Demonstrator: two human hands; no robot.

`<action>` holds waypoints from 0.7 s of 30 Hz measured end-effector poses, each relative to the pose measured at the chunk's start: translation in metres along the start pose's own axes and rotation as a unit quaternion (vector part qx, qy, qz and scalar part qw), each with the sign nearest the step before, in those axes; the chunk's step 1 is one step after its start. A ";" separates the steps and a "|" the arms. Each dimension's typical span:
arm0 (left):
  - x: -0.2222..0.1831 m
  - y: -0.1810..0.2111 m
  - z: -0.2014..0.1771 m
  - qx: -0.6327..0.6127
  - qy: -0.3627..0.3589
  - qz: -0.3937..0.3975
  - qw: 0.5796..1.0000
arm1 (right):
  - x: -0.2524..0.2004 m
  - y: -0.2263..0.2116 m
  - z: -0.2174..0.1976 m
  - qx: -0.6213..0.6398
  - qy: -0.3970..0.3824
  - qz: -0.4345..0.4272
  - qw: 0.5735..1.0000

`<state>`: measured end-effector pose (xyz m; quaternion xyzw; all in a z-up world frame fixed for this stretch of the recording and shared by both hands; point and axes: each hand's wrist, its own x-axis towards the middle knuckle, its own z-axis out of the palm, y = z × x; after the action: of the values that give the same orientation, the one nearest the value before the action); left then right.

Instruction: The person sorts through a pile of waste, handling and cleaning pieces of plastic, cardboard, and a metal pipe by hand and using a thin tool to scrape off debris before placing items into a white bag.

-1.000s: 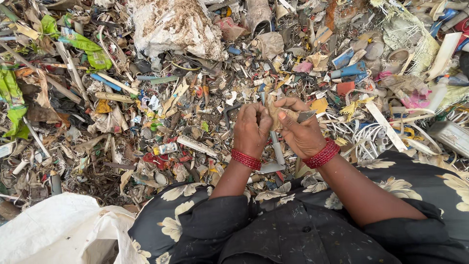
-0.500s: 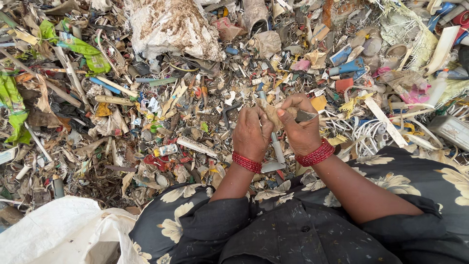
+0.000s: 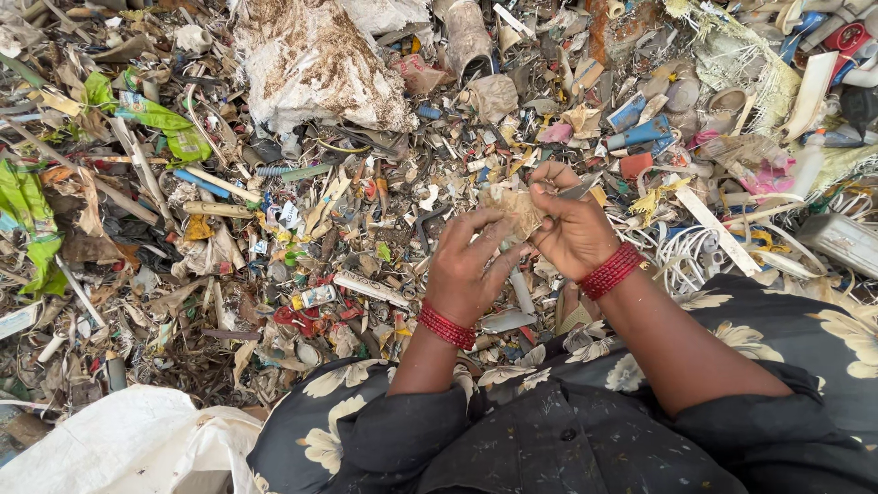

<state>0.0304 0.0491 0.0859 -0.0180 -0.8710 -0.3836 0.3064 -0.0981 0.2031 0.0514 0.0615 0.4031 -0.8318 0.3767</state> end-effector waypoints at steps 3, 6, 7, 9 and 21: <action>-0.001 0.002 0.004 -0.029 -0.029 -0.006 0.999 | 0.000 0.000 0.000 0.005 -0.026 0.023 0.999; 0.000 -0.007 0.001 -0.106 -0.074 -0.069 0.989 | 0.003 0.001 -0.004 -0.030 -0.044 0.051 0.997; -0.001 -0.010 0.000 -0.131 -0.094 -0.089 0.983 | 0.004 0.002 -0.005 -0.036 -0.056 0.051 0.996; -0.005 -0.014 0.000 -0.100 -0.097 -0.053 0.989 | 0.005 0.004 -0.005 -0.049 -0.078 0.049 0.995; -0.014 -0.018 0.016 -0.039 -0.031 -0.112 0.992 | -0.005 0.036 0.013 -0.087 -0.122 0.088 0.985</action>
<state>0.0286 0.0502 0.0576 0.0560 -0.8608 -0.4487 0.2335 -0.0679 0.1827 0.0398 -0.0385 0.4181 -0.7581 0.4990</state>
